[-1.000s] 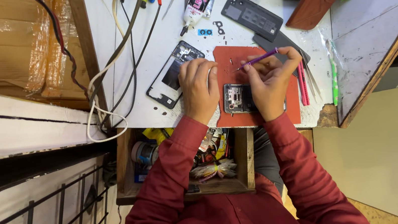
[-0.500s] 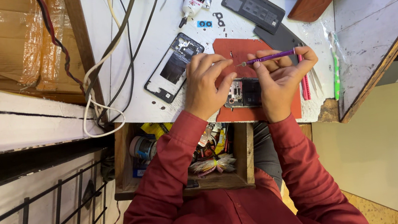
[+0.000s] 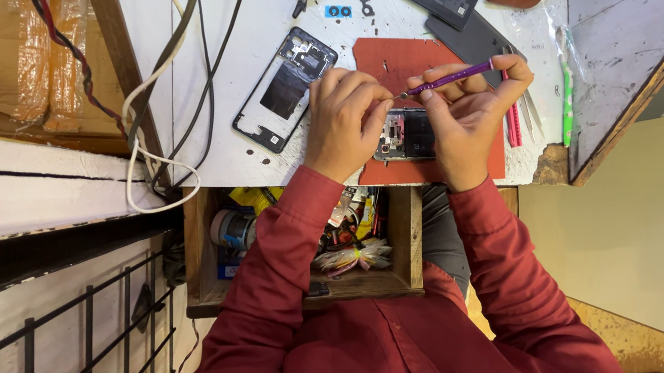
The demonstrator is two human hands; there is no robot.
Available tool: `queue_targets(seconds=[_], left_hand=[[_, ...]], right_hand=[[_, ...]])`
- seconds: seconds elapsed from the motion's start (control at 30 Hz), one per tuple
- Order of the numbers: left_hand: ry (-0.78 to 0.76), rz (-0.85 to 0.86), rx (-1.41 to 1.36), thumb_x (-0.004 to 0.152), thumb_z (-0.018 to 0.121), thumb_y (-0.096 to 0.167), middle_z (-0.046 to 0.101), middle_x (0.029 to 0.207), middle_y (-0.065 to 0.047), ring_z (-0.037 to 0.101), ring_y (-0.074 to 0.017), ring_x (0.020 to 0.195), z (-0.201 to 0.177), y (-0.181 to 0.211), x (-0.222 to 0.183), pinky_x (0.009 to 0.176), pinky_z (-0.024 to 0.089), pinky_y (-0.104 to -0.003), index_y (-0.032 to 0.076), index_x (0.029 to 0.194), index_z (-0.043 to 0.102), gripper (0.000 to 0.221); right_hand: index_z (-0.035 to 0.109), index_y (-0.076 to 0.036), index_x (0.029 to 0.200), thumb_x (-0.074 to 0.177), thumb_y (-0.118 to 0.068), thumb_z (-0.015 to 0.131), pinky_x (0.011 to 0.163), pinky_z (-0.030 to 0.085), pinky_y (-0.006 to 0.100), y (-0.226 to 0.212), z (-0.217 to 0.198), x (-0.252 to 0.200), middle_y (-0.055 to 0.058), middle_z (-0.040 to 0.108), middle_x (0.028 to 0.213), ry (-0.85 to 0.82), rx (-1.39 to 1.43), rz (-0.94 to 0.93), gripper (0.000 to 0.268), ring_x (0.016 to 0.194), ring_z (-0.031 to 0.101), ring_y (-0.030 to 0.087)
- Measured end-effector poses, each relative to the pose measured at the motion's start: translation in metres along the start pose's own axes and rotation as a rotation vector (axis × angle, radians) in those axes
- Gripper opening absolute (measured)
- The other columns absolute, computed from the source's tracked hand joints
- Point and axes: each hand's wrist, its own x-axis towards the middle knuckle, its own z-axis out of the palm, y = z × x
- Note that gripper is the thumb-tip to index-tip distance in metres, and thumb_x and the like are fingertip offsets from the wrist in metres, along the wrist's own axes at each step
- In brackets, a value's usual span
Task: The person uses a small tool to work on the internal components of an opened mobile phone on a workbench.
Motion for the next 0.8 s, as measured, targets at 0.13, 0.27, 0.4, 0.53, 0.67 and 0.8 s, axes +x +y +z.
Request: queue_targets(seconds=[0.13,0.27,0.4,0.53,0.67,0.8], left_hand=[[-0.037,0.018,0.009,0.091,0.076,0.018,0.064,0.102,0.001,0.055,-0.0235,0.106,0.0,0.0,0.0,0.096,0.039,-0.041,0.012,0.092,0.066,0.011],[-0.054,0.063,0.059,0.09,0.077,0.019,0.062,0.104,0.0,0.054,-0.0244,0.109,0.001,0.0,-0.001,0.099,0.039,-0.042,0.012,0.093,0.065,0.015],[-0.07,0.082,0.071,0.089,0.078,0.018,0.063,0.106,0.0,0.055,-0.0234,0.112,0.003,0.002,-0.003,0.1,0.039,-0.042,0.011,0.094,0.064,0.016],[-0.118,0.106,0.131,0.089,0.079,0.02,0.062,0.104,-0.001,0.055,-0.0234,0.112,0.004,0.002,-0.002,0.1,0.039,-0.042,0.011,0.094,0.066,0.017],[0.009,0.03,-0.037,0.096,0.074,0.026,0.065,0.111,-0.003,0.055,-0.0247,0.112,-0.001,-0.003,-0.001,0.099,0.041,-0.041,0.009,0.109,0.07,0.022],[0.102,-0.069,-0.071,0.102,0.068,0.025,0.065,0.113,-0.005,0.057,-0.0253,0.112,0.0,-0.008,0.0,0.1,0.044,-0.04,0.01,0.111,0.071,0.018]], right_hand=[[0.019,-0.02,0.143,0.106,0.022,0.06,0.101,0.058,0.037,-0.003,-0.001,-0.002,0.019,0.061,0.121,0.003,0.015,0.025,0.069,0.107,0.071,0.027],[0.02,-0.02,0.144,0.108,0.022,0.06,0.098,0.056,0.036,-0.005,-0.004,-0.001,0.017,0.058,0.117,-0.042,0.001,0.017,0.068,0.104,0.067,0.025],[0.021,-0.02,0.145,0.11,0.022,0.06,0.101,0.057,0.036,-0.01,-0.006,-0.001,0.017,0.059,0.121,-0.13,-0.104,-0.008,0.067,0.106,0.067,0.024],[0.022,-0.019,0.147,0.108,0.022,0.061,0.097,0.058,0.033,-0.011,-0.005,-0.004,0.017,0.06,0.122,-0.165,-0.305,-0.074,0.069,0.109,0.068,0.024],[0.021,-0.02,0.149,0.111,0.02,0.063,0.1,0.06,0.034,-0.008,-0.004,-0.014,0.017,0.063,0.121,-0.03,-0.24,-0.132,0.07,0.107,0.07,0.024],[0.021,-0.023,0.151,0.109,0.018,0.063,0.093,0.064,0.037,-0.007,-0.007,-0.035,0.018,0.063,0.118,-0.021,-0.294,-0.237,0.072,0.1,0.07,0.023]])
